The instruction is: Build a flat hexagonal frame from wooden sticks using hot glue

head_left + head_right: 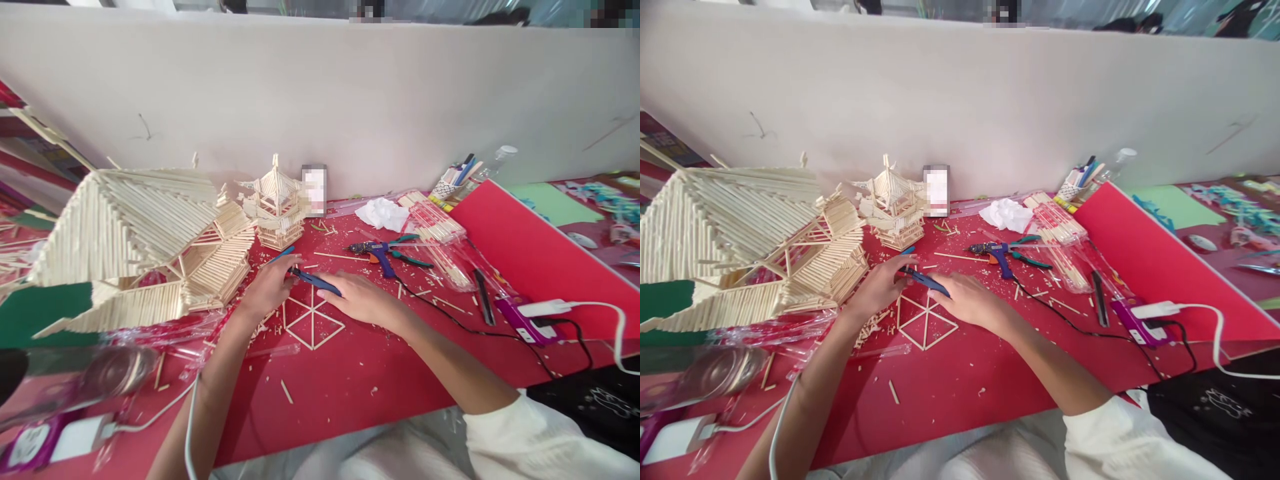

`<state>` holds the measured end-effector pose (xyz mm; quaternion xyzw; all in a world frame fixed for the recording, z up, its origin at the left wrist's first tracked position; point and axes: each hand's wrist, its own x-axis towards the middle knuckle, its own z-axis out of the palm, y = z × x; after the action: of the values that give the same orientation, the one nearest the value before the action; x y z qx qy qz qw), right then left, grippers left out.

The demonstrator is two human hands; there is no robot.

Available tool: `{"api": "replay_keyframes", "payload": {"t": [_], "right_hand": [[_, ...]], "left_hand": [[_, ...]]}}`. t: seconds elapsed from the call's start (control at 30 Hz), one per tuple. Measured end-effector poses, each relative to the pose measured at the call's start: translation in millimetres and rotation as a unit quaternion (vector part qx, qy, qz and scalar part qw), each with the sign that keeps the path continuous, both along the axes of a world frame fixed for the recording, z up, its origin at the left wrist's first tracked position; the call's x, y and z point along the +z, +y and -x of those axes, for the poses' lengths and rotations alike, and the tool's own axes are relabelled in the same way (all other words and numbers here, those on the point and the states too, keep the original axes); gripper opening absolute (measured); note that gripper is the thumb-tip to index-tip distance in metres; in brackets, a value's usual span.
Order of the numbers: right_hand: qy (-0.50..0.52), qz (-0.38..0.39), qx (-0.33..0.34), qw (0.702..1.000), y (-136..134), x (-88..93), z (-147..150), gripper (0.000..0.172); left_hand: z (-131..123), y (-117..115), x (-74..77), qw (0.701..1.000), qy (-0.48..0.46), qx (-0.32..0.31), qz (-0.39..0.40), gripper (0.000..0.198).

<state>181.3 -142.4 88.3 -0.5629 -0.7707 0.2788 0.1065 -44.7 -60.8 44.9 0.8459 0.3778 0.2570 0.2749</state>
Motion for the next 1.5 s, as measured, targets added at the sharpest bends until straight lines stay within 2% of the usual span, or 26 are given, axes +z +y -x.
{"api": "replay_keyframes", "payload": {"t": [0.23, 0.43, 0.6, 0.73, 0.93, 1.07, 1.17, 1.37, 1.5], "right_hand": [[0.019, -0.008, 0.016, 1.0, -1.0, -3.5, -9.5, 0.044], [0.025, -0.012, 0.007, 1.0, -2.5, -6.4, -8.3, 0.045], [-0.014, -0.004, 0.011, 1.0, -0.6, -11.0, -17.6, 0.052], [-0.03, -0.015, 0.019, 0.999, -5.5, -6.8, -19.5, 0.051], [-0.049, -0.042, 0.021, 0.998, -11.4, 3.0, -13.9, 0.045], [-0.061, -0.047, 0.021, 0.997, -10.6, 1.2, -17.1, 0.048], [-0.061, -0.044, 0.032, 0.997, -10.5, -1.4, -20.5, 0.048], [-0.047, -0.044, 0.04, 0.997, -13.1, -1.9, -20.6, 0.047], [-0.072, -0.046, 0.034, 0.996, -16.1, 0.0, -18.8, 0.046]], "left_hand": [[0.8, 2.4, -2.1, 0.997, -0.036, -0.029, 0.067, 0.048], [-0.8, -0.2, -0.6, 0.999, -0.025, 0.003, 0.048, 0.044], [2.3, -0.4, 1.5, 0.992, -0.075, -0.078, 0.069, 0.038], [1.6, 2.1, 0.0, 0.983, -0.092, -0.084, 0.133, 0.033], [0.4, 1.3, 5.7, 0.984, -0.07, -0.082, 0.144, 0.028], [2.8, -0.7, 13.7, 0.988, -0.033, -0.087, 0.123, 0.02], [3.0, -1.3, 16.4, 0.987, -0.014, -0.085, 0.136, 0.015], [1.0, -0.3, 12.4, 0.988, -0.006, -0.074, 0.134, 0.017], [0.4, 1.6, 8.0, 0.989, 0.004, -0.063, 0.133, 0.018]]}}
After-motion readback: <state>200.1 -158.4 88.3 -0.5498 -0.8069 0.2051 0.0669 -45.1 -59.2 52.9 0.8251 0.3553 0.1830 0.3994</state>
